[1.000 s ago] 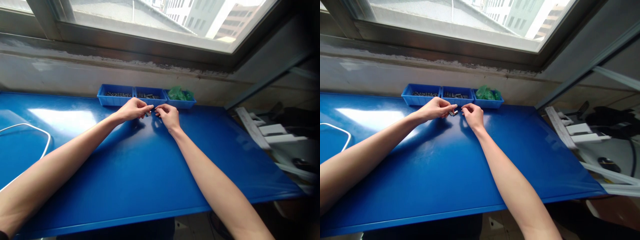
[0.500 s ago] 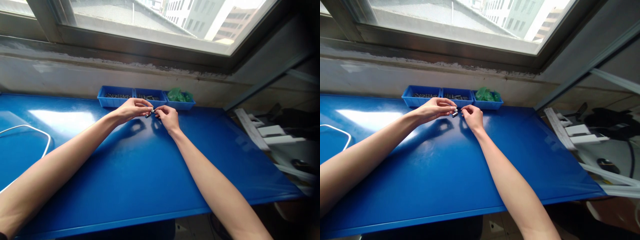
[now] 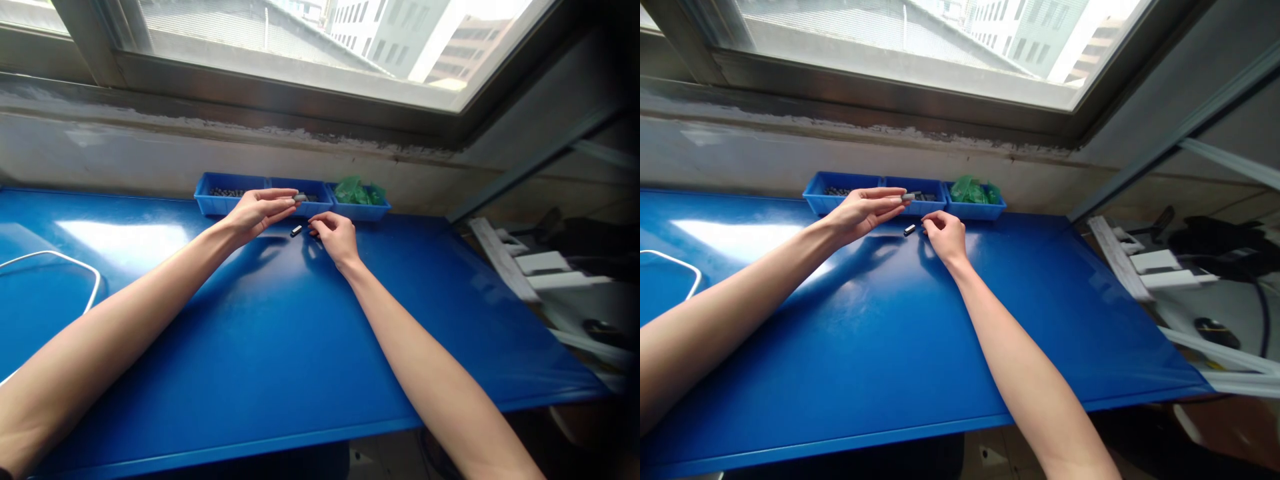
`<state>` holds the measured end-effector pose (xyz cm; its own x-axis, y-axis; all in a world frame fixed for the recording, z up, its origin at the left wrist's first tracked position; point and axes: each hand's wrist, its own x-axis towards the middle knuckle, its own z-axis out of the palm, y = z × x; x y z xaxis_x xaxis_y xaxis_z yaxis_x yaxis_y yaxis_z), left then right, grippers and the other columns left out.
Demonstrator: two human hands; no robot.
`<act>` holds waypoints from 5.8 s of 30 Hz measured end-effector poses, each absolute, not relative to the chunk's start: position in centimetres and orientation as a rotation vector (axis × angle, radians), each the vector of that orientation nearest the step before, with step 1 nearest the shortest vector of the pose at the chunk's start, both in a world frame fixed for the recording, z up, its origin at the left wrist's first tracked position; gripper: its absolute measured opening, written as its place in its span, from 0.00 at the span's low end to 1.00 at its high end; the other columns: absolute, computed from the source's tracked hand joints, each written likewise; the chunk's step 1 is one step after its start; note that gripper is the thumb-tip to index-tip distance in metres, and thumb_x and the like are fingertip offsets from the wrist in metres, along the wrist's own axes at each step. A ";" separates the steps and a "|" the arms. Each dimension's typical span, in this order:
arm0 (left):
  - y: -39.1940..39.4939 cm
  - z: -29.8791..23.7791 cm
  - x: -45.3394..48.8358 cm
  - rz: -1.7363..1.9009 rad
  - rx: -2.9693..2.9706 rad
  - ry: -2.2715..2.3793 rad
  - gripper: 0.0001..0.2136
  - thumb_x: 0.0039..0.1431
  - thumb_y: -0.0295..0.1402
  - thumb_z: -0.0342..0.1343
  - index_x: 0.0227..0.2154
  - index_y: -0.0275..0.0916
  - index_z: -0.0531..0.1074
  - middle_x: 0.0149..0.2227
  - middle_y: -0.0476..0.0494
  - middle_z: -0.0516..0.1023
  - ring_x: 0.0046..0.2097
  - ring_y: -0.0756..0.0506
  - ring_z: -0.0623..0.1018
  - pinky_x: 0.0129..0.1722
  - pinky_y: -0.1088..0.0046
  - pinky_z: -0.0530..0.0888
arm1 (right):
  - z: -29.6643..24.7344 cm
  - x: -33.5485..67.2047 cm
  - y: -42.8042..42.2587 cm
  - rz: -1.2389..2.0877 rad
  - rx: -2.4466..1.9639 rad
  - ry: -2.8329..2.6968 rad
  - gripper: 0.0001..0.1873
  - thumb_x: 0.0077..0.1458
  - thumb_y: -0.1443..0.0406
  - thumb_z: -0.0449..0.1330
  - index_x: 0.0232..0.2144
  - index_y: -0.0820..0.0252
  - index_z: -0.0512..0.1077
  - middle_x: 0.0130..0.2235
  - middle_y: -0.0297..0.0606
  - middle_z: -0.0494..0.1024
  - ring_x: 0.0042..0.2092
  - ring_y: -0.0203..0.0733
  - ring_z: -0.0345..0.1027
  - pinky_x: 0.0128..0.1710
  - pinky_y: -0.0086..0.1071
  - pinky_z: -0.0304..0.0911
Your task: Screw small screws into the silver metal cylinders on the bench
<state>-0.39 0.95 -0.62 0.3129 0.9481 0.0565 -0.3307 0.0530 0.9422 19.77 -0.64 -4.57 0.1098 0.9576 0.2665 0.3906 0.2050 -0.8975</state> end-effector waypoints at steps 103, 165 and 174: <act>-0.4 -3.6 -1.3 0.772 2.584 1.223 0.13 0.61 0.34 0.53 0.21 0.40 0.66 0.25 0.44 0.74 0.27 0.47 0.68 0.29 0.68 0.56 | -4.2 19.7 -0.9 0.621 -1.348 -1.549 0.14 0.50 0.59 0.63 0.18 0.57 0.67 0.21 0.29 0.68 0.25 0.34 0.59 0.28 0.30 0.57; -0.2 -3.7 -1.4 0.713 2.613 1.240 0.14 0.63 0.36 0.52 0.21 0.40 0.65 0.25 0.44 0.74 0.27 0.46 0.68 0.28 0.67 0.54 | -4.0 19.5 -0.7 0.638 -1.354 -1.591 0.26 0.49 0.61 0.61 0.15 0.55 0.47 0.20 0.27 0.46 0.25 0.33 0.41 0.26 0.34 0.43; -0.1 -3.8 -1.4 0.730 2.603 1.250 0.14 0.61 0.36 0.52 0.20 0.40 0.61 0.24 0.46 0.72 0.26 0.47 0.65 0.28 0.67 0.53 | -4.4 19.7 -0.5 0.656 -1.327 -1.586 0.25 0.49 0.61 0.61 0.16 0.55 0.47 0.20 0.26 0.47 0.25 0.32 0.40 0.27 0.33 0.41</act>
<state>-1.40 -0.12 -3.79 0.5307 0.7686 0.3572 0.6887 -0.6367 0.3467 19.67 -0.47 -4.39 0.0217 0.9488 0.3150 0.4490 0.2723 -0.8511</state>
